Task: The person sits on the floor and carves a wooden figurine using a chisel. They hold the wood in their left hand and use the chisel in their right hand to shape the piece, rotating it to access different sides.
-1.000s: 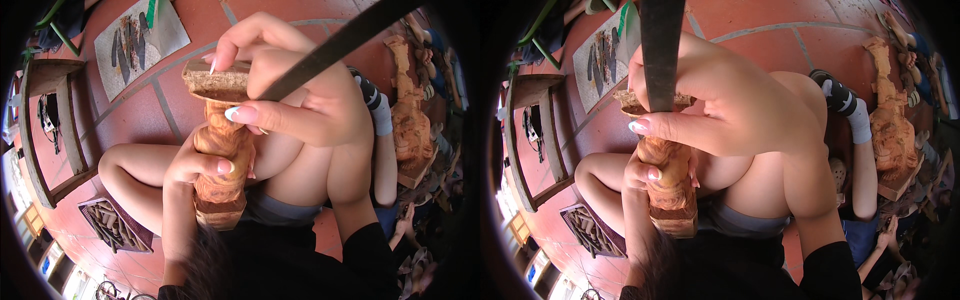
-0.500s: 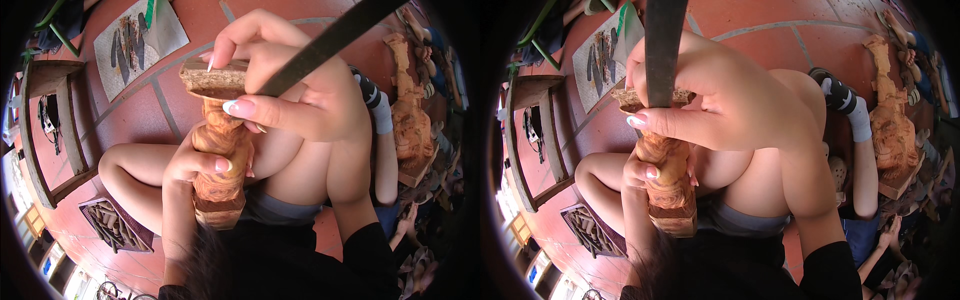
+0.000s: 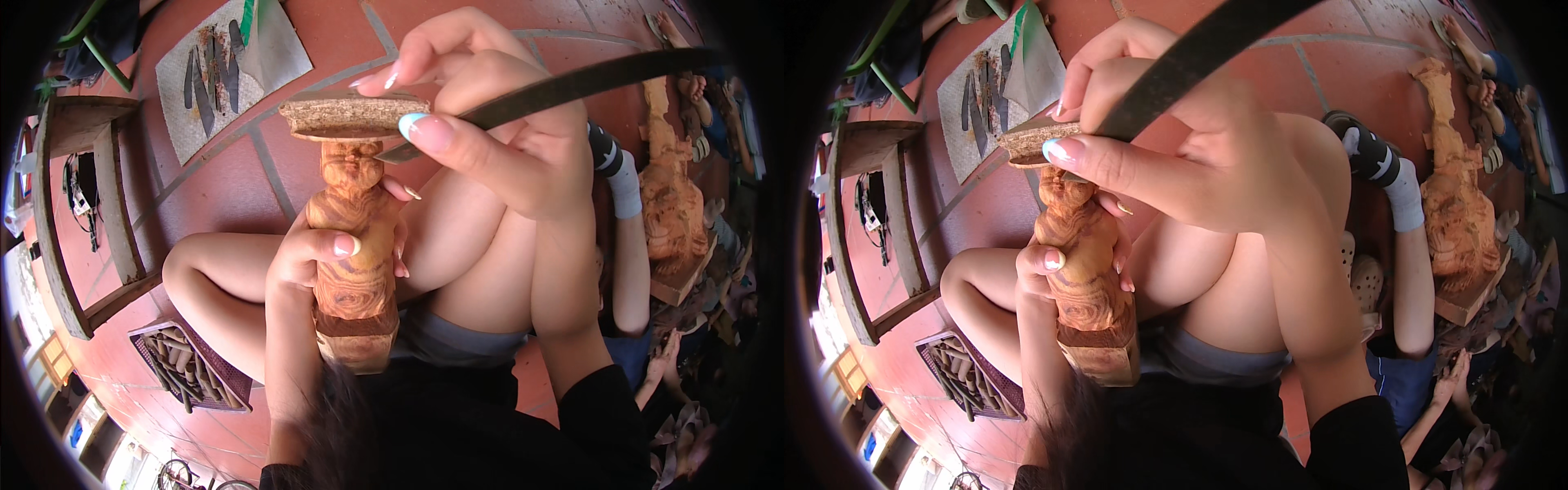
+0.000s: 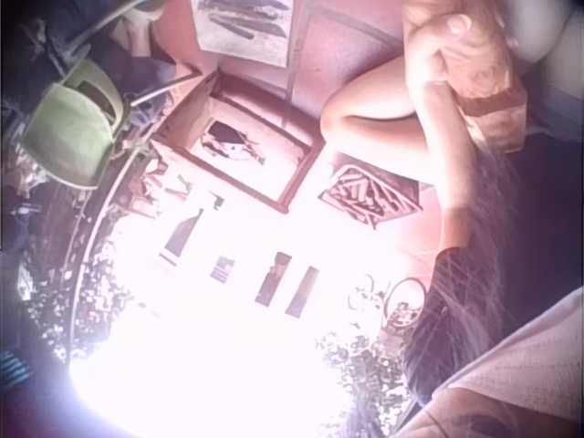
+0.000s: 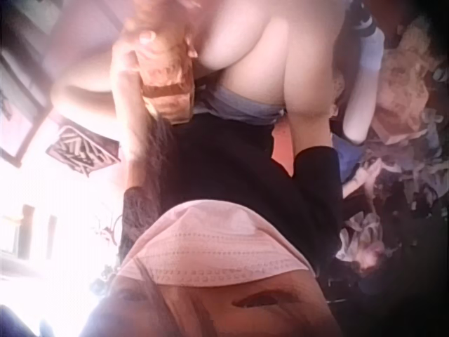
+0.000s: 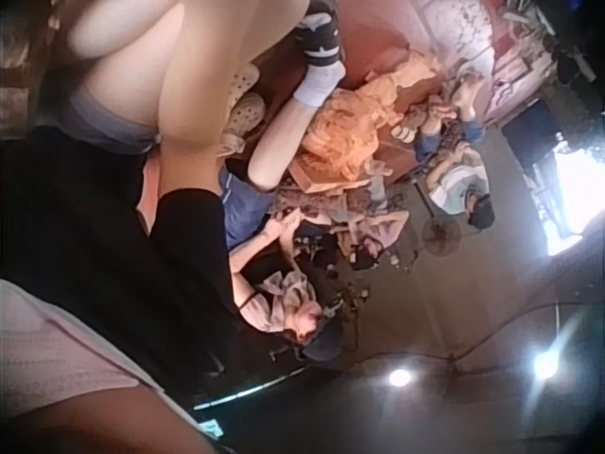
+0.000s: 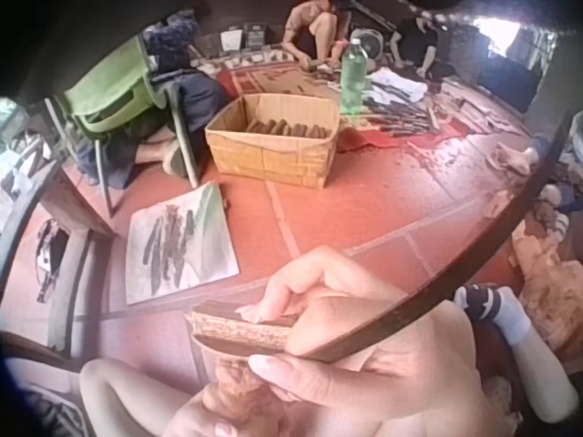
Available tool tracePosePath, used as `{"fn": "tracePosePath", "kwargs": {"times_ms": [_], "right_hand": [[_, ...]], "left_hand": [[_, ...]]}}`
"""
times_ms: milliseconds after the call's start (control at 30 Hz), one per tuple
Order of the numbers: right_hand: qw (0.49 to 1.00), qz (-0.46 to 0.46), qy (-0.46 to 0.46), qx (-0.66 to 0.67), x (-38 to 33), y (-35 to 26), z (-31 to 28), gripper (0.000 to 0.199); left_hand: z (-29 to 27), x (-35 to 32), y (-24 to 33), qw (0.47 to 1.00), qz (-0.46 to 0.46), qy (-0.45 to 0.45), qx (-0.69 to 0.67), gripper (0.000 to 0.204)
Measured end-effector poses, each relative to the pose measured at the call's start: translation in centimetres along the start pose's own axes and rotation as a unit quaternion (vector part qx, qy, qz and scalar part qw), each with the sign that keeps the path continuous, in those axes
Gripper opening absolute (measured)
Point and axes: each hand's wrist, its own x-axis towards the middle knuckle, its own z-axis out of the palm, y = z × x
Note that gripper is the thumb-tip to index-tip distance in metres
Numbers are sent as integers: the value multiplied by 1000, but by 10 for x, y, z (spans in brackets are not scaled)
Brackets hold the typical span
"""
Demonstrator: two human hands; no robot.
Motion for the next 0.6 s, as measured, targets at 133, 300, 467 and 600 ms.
{"fn": "tracePosePath", "kwargs": {"times_ms": [133, 300, 467, 600], "right_hand": [[972, 119, 69, -189, -27, -30, -4, 8], [972, 140, 167, -86, -50, -33, 31, 10], [986, 87, 122, -66, -58, -25, 49, 16], [984, 38, 131, -117, -62, -18, 55, 20]], "left_hand": [[-11, 1, 1, 999, 15, 1, -33, 76], [-19, 0, -5, 999, 15, 8, -49, 76], [-18, -4, -8, 996, -3, 62, -68, 73], [-23, -4, -3, 996, -2, 47, -81, 71]]}}
